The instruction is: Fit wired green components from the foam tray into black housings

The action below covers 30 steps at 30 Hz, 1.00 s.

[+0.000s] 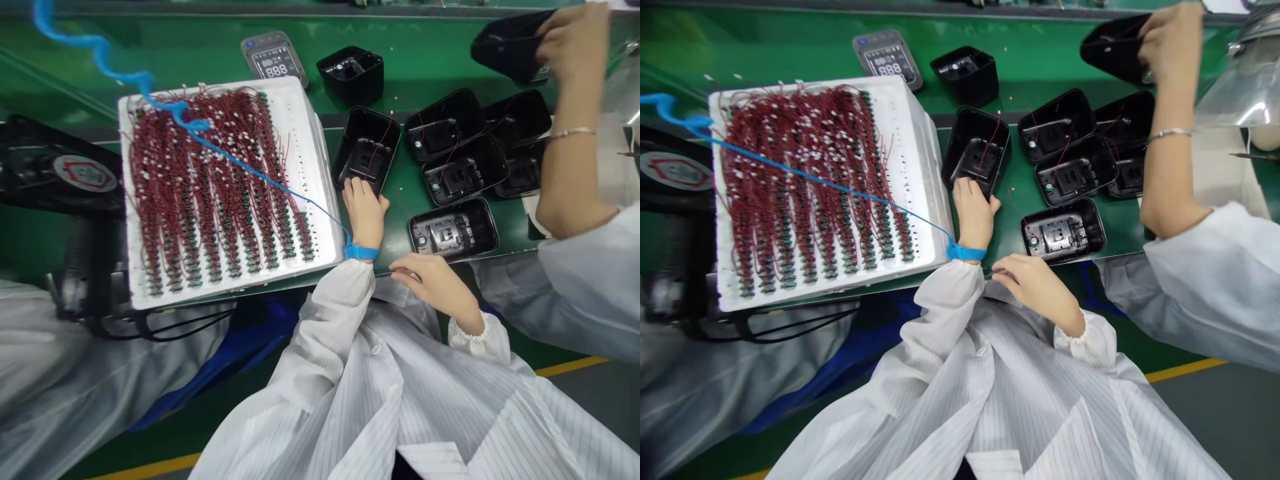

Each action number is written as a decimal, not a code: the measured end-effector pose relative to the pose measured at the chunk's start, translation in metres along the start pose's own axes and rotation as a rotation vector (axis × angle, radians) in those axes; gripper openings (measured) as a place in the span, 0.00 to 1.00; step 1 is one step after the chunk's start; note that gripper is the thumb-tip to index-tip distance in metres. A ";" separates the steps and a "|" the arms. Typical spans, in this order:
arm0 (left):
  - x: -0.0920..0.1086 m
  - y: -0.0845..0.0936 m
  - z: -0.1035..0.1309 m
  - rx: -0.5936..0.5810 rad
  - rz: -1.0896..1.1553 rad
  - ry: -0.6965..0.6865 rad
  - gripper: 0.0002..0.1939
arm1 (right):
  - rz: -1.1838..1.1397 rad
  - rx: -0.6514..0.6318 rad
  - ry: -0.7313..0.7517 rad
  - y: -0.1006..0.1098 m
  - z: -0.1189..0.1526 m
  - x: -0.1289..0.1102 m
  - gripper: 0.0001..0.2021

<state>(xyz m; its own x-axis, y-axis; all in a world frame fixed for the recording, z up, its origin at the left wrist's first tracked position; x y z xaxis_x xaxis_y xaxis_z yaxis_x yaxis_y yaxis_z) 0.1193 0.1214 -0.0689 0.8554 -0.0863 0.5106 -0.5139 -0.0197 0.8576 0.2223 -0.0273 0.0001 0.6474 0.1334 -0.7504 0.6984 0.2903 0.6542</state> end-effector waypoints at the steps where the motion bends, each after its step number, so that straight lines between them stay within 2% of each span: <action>1: 0.002 0.001 -0.001 -0.003 -0.015 0.012 0.16 | -0.003 -0.028 0.015 -0.001 0.000 0.000 0.07; 6: 0.010 0.004 -0.004 -0.034 -0.054 0.040 0.20 | -0.007 -0.123 0.092 -0.011 0.002 -0.002 0.08; 9: 0.007 0.003 -0.011 -0.023 -0.071 0.051 0.21 | 0.008 -0.176 0.128 -0.016 0.003 -0.002 0.09; 15: -0.010 -0.008 -0.040 0.075 0.064 0.052 0.30 | 0.047 -0.283 0.163 -0.023 0.003 -0.001 0.10; 20: -0.011 -0.019 -0.060 0.110 0.117 0.051 0.30 | 0.077 -0.352 0.176 -0.029 -0.001 -0.002 0.10; 30: -0.007 -0.018 -0.063 0.142 0.207 0.060 0.30 | 0.089 -0.400 0.168 -0.033 -0.007 -0.002 0.09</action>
<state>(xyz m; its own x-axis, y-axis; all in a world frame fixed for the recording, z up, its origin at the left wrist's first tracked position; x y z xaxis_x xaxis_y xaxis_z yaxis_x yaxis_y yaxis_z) 0.1263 0.1849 -0.0838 0.7313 -0.0443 0.6806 -0.6785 -0.1478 0.7195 0.1962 -0.0300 -0.0206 0.6180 0.3176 -0.7192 0.4477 0.6098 0.6540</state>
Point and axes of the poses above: each hand's wrist, its own z-axis away from the middle knuckle, its own y-axis out of the back of the hand, x = y × z, the point moved 3 cm from there along -z, towards the middle knuckle, and after that the axes turned 2 degrees about z, right-handed, at the moved point
